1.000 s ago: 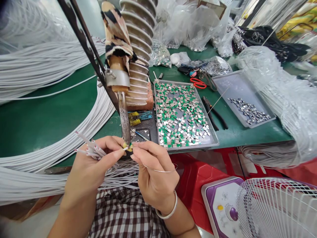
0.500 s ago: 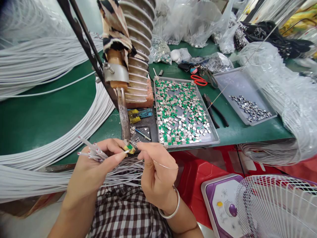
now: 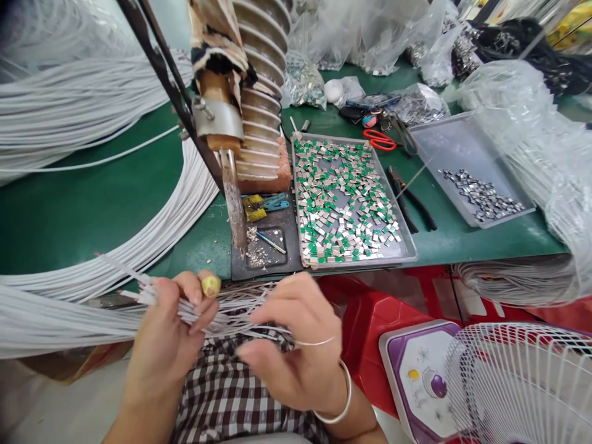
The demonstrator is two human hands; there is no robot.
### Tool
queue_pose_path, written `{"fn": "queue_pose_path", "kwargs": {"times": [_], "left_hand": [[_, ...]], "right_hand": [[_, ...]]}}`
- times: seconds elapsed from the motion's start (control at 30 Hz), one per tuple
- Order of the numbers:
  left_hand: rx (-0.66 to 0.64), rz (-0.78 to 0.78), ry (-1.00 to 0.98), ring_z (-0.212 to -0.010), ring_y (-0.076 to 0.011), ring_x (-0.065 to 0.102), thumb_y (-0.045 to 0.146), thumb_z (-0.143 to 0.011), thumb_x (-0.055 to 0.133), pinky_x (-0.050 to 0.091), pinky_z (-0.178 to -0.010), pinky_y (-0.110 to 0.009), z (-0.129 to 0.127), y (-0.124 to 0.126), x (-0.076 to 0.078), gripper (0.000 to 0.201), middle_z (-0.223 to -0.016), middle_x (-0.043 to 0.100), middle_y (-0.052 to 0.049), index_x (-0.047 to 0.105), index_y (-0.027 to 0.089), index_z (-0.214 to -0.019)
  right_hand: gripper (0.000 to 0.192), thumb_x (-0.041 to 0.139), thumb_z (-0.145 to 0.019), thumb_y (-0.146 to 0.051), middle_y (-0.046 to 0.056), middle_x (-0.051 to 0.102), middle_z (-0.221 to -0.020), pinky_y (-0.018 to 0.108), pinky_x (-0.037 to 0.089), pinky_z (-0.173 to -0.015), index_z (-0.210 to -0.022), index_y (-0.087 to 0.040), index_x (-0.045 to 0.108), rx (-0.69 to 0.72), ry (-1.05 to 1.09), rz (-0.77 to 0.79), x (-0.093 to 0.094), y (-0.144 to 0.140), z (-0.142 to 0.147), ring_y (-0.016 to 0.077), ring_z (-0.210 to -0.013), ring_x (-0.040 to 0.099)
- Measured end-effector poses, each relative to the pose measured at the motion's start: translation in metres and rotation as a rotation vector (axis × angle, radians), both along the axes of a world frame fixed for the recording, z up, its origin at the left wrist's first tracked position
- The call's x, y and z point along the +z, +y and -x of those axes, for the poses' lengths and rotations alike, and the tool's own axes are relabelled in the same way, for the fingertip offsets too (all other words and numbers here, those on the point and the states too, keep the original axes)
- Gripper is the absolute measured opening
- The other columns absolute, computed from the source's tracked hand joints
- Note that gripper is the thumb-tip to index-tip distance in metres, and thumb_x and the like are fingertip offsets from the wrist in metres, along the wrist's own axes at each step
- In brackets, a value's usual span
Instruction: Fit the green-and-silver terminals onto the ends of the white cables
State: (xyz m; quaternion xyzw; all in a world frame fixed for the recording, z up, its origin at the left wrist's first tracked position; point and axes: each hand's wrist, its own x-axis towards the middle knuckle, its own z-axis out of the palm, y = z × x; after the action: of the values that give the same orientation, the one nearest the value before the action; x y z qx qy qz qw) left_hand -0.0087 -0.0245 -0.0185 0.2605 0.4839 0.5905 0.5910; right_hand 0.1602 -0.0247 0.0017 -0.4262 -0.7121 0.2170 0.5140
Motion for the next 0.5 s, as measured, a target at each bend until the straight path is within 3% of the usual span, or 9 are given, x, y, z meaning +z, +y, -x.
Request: {"fn": "queue_pose_path", "kwargs": {"times": [0.1,0.17,0.27,0.33,0.4,0.43,0.5], "left_hand": [[-0.098,0.051,-0.18,-0.052,-0.0064,0.046,0.064,-0.089,0.06,0.046,-0.05,-0.018,-0.006,-0.009,0.008,0.047,-0.085,0.066,0.0,0.069,0.022,-0.072],[-0.128,0.062,-0.198,-0.073,-0.0117,0.061,0.066,-0.089,0.058,0.055,-0.071,-0.023,-0.009,-0.015,0.009,0.045,-0.092,0.068,-0.002,0.073,0.025,-0.079],[-0.127,0.012,-0.108,-0.096,-0.0171,0.064,0.068,-0.093,0.048,0.053,-0.09,-0.027,-0.008,-0.019,0.004,0.05,-0.096,0.069,-0.004,0.076,0.027,-0.086],[-0.177,-0.091,0.007,-0.089,-0.0158,0.063,0.066,-0.096,0.045,0.052,-0.085,-0.026,-0.005,-0.017,0.0,0.049,-0.107,0.069,-0.005,0.077,0.029,-0.096],[-0.32,-0.207,0.127,-0.072,-0.0125,0.058,0.063,-0.093,0.054,0.05,-0.069,-0.025,-0.001,-0.013,-0.002,0.043,-0.116,0.066,-0.005,0.075,0.031,-0.112],[-0.438,-0.214,0.166,-0.066,-0.012,0.055,0.061,-0.087,0.065,0.047,-0.062,-0.025,0.001,-0.011,-0.002,0.044,-0.11,0.067,-0.004,0.072,0.032,-0.118],[-0.514,-0.24,0.276,-0.066,-0.0128,0.056,0.051,-0.079,0.08,0.043,-0.058,-0.024,0.004,-0.006,0.001,0.042,-0.1,0.066,-0.002,0.072,0.031,-0.116]], "right_hand": [[0.009,0.069,-0.092,-0.028,0.003,0.07,-0.078,0.03,0.054,-0.062,-0.089,-0.02,0.067,0.145,-0.186,0.007,0.001,-0.003,0.019,0.0157,-0.07,0.062],[0.007,0.065,-0.094,-0.024,0.005,0.072,-0.079,0.03,0.054,-0.062,-0.091,-0.018,0.068,0.117,-0.288,-0.038,-0.001,-0.004,0.03,0.0165,-0.069,0.063],[0.011,0.059,-0.096,-0.016,0.007,0.074,-0.08,0.031,0.055,-0.063,-0.09,-0.017,0.068,0.106,-0.316,-0.064,-0.003,-0.007,0.036,0.0168,-0.069,0.065],[0.012,0.059,-0.096,-0.017,0.006,0.075,-0.079,0.03,0.056,-0.063,-0.088,-0.017,0.068,0.099,-0.247,-0.025,-0.003,-0.007,0.031,0.0164,-0.071,0.066],[0.011,0.062,-0.096,-0.02,0.004,0.076,-0.079,0.028,0.057,-0.064,-0.089,-0.019,0.07,0.07,-0.125,0.019,-0.001,-0.007,0.025,0.0157,-0.072,0.068],[0.01,0.064,-0.096,-0.022,0.003,0.076,-0.078,0.027,0.057,-0.064,-0.089,-0.02,0.071,0.053,-0.054,0.04,0.0,-0.006,0.022,0.0149,-0.071,0.069],[0.01,0.068,-0.093,-0.023,0.0,0.075,-0.073,0.024,0.057,-0.062,-0.085,-0.021,0.071,0.019,0.092,0.079,0.001,-0.003,0.019,0.0132,-0.067,0.068]]}}
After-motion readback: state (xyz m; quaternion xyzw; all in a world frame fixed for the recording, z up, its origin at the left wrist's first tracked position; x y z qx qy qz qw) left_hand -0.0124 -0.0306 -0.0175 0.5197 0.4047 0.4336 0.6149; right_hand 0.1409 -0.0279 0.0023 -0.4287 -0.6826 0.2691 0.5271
